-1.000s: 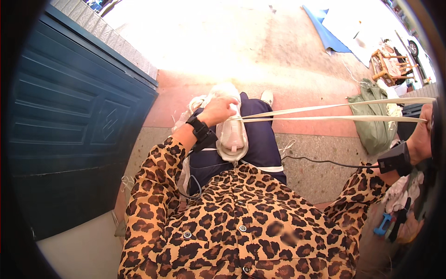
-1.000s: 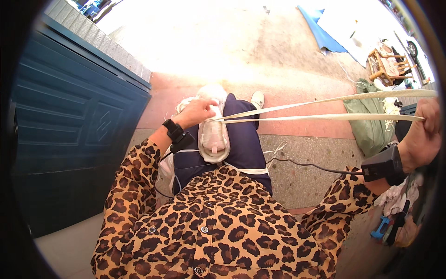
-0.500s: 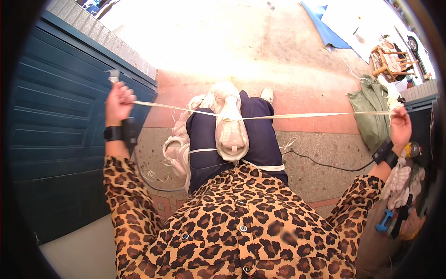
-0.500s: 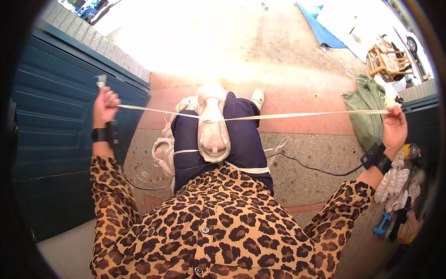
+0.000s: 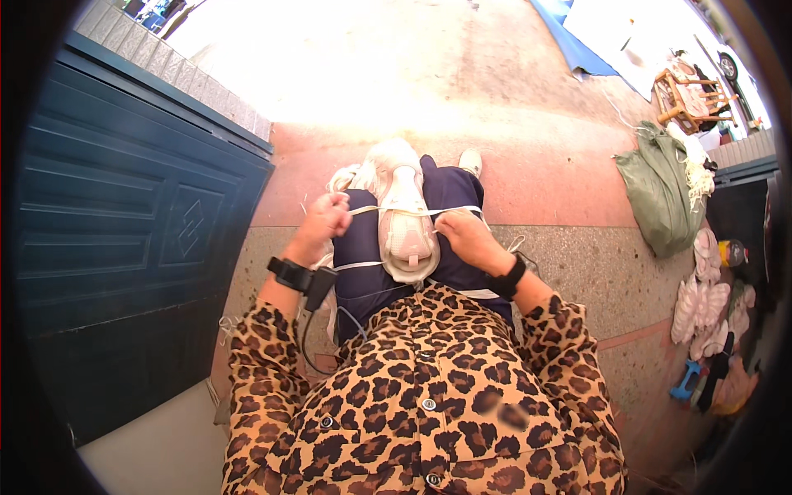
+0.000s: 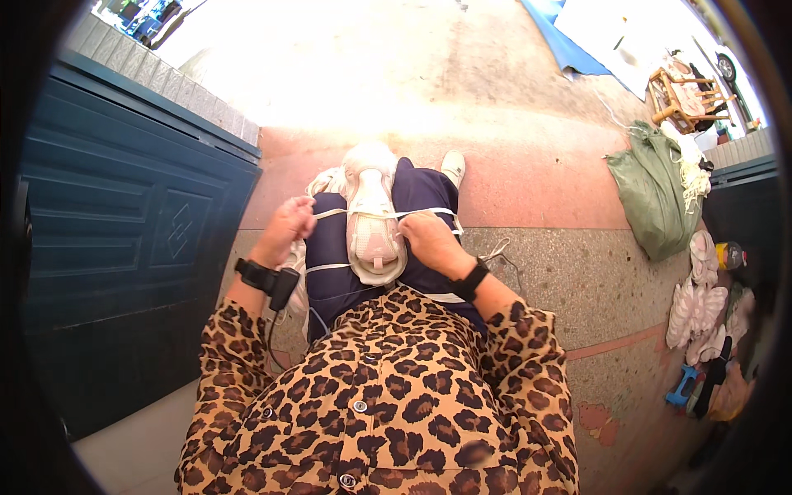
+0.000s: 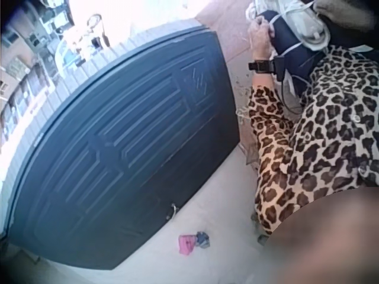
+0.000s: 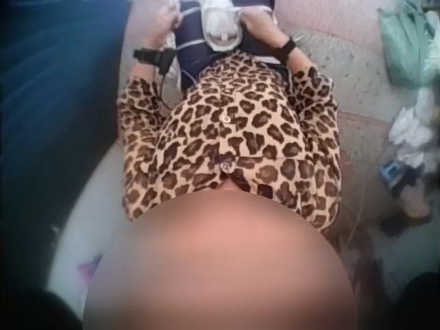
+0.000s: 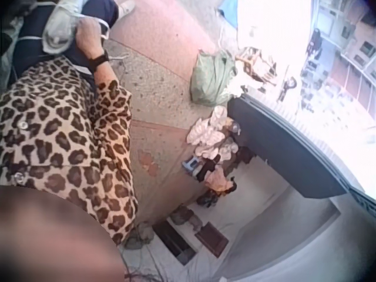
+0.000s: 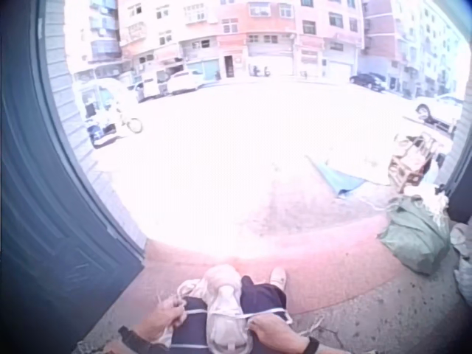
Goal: The person laces a shoe by hand, threading a long white lace through the eyelets and pulling it tight before tying it into a knot.
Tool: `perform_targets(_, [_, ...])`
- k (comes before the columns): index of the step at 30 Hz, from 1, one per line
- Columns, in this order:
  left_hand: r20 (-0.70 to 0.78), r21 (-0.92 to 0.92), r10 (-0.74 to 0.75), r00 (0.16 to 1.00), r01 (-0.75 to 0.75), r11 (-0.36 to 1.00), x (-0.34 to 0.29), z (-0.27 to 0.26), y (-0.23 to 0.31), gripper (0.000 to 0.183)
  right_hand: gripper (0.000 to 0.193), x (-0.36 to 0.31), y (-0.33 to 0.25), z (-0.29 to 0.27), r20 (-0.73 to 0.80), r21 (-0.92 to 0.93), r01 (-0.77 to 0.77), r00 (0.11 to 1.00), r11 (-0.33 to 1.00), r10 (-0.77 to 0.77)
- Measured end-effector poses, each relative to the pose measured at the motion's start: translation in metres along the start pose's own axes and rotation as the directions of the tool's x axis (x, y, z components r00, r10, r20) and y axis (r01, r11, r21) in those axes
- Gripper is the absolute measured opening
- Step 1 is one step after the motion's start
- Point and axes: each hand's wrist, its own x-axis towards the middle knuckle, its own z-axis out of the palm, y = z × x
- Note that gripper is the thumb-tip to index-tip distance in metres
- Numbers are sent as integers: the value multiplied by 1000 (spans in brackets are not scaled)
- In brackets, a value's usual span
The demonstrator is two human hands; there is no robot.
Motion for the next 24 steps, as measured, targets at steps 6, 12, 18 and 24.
perform_targets(6, [-83,254,87,993,-63,965,3,40,-33,17,10,9,6,32,-236,-317,14,967,948,-94])
perform_targets(12, [-176,687,267,947,-76,722,4,37,-44,19,11,12,1,39,-232,-410,-80,973,909,-19])
perform_targets(18, [-138,847,383,913,-92,523,7,48,-48,20,13,11,-1,39,-268,-400,-126,963,908,15])
perform_targets(24, [39,948,440,897,-173,268,9,48,-35,17,7,12,5,24,-104,-377,48,990,925,-93])
